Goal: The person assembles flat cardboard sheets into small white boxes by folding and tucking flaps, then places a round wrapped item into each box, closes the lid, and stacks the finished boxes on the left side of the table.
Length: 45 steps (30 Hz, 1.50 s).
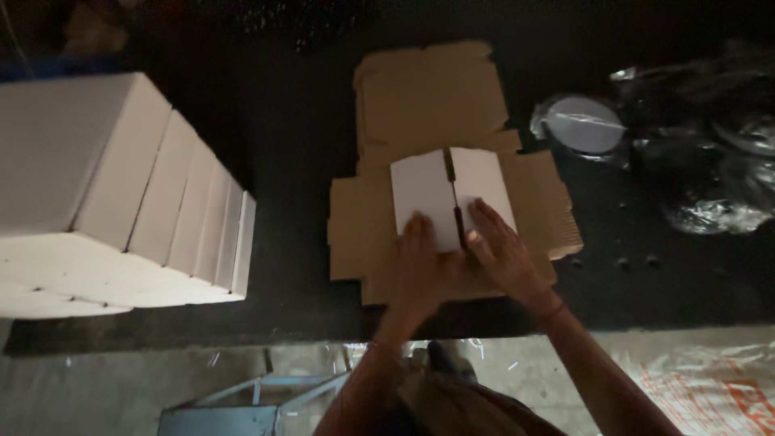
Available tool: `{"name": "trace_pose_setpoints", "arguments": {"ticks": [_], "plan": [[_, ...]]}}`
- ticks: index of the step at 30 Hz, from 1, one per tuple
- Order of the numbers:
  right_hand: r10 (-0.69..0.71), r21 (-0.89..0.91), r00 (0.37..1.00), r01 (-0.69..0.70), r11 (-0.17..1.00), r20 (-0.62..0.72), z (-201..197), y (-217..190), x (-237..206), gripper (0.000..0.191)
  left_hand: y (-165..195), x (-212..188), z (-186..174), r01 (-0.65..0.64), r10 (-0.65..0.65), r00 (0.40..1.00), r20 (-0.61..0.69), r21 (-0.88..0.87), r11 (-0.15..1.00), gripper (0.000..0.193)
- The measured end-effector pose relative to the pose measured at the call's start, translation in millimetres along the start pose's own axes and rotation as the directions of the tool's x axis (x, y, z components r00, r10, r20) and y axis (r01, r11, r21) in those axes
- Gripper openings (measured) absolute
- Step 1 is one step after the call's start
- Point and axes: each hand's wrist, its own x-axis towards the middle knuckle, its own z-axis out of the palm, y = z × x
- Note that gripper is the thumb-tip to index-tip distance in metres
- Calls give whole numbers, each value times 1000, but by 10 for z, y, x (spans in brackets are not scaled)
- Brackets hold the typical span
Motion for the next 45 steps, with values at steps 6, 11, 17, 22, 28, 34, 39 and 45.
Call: {"name": "trace_pose_setpoints", "arguments": {"ticks": [6,11,17,22,28,34,39,45], "plan": [[-90,-333,996,83,939,-7,274,156,-35,63,-14,-102,-16,-168,187,979,-82,198,966,84],[383,374,905,-297,879,-183,56,396,98,55,-102,250,-382,38,3,988,152,-268,963,80],[621,759,774,-330,561,-122,-218,837,953,46,-539,838,-804,246,-418,906,59,-878,410,73],[584,805,805,-413,425,105,-289,777,1057,39,-522,1141,-706,318,-431,898,94,-815,485,67],[585,801,800,-434,413,131,-210,558,1083,46,-467,1300,-540,299,-351,930,-113,-323,898,61],[655,619,752,-479,622,-77,68,471,1130,71,-348,1277,-701,330,-366,927,-83,-282,901,55],[599,787,800,-346,511,-38,-84,558,921,68,-140,1083,-1304,513,-500,850,165,-469,718,51],[439,945,858,-322,57,266,-458,290,787,48,340,998,-1817,585,-548,801,240,-504,635,46]]}}
